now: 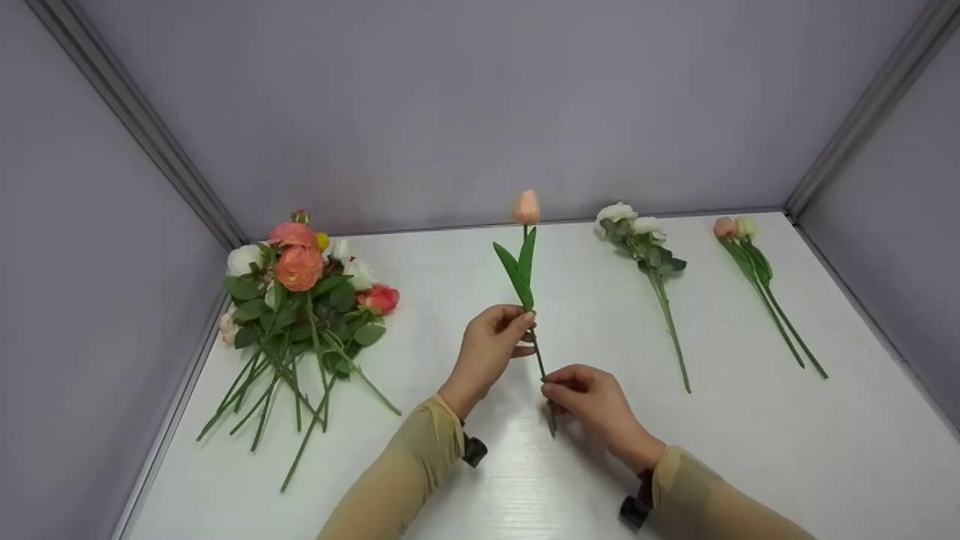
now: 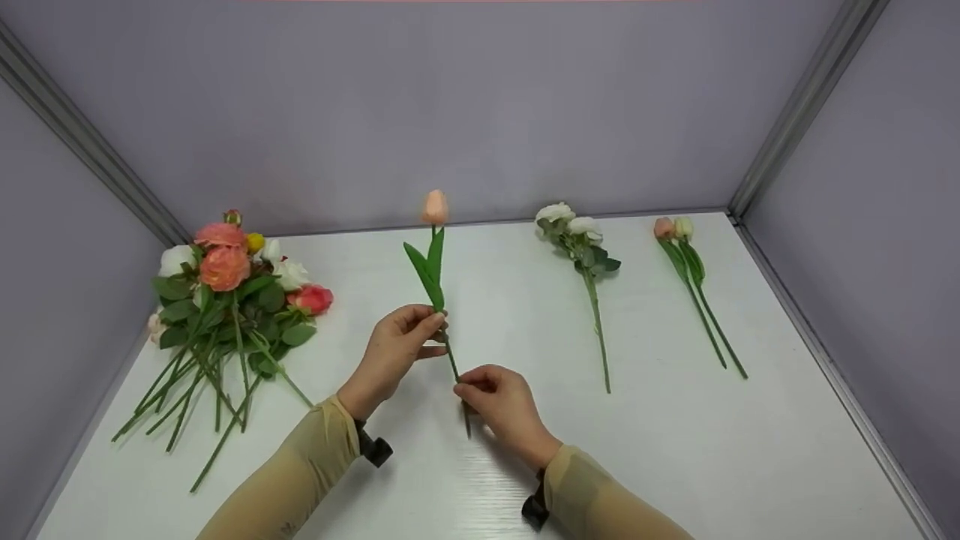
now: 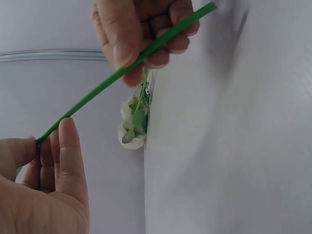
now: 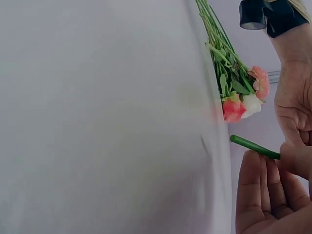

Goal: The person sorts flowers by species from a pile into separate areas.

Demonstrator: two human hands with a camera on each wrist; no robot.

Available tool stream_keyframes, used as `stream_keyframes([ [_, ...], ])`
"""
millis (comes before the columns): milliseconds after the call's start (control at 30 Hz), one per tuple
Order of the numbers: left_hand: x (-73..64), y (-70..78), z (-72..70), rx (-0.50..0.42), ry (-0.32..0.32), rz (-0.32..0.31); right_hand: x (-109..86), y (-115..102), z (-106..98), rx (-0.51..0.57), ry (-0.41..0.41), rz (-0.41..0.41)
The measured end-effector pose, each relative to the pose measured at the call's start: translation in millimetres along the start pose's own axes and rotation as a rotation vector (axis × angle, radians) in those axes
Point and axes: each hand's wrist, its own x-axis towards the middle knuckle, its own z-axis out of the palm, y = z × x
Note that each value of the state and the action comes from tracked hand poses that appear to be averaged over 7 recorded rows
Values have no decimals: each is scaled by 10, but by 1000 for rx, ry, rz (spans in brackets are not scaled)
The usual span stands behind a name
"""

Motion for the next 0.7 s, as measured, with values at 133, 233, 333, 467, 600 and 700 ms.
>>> stream_keyframes([
  [133, -3, -15, 70, -14, -23, 13, 27, -34, -116, -37, 37, -13],
  [233, -30, -14, 131, 105, -75, 30, 66, -47, -289, -86, 60, -15],
  [333, -93, -40, 224, 389, -165, 88, 120, -67, -584, -161, 105, -22],
  [467, -219, -121, 393, 934, -355, 328, 167, -92, -1155, -292, 182, -19],
  [600, -352, -208, 592, 1389, -567, 631, 161, -76, -1823, -449, 263, 6],
  [700, -417, -265, 709, 1535, -672, 737, 180, -14, -2242, -597, 322, 2],
])
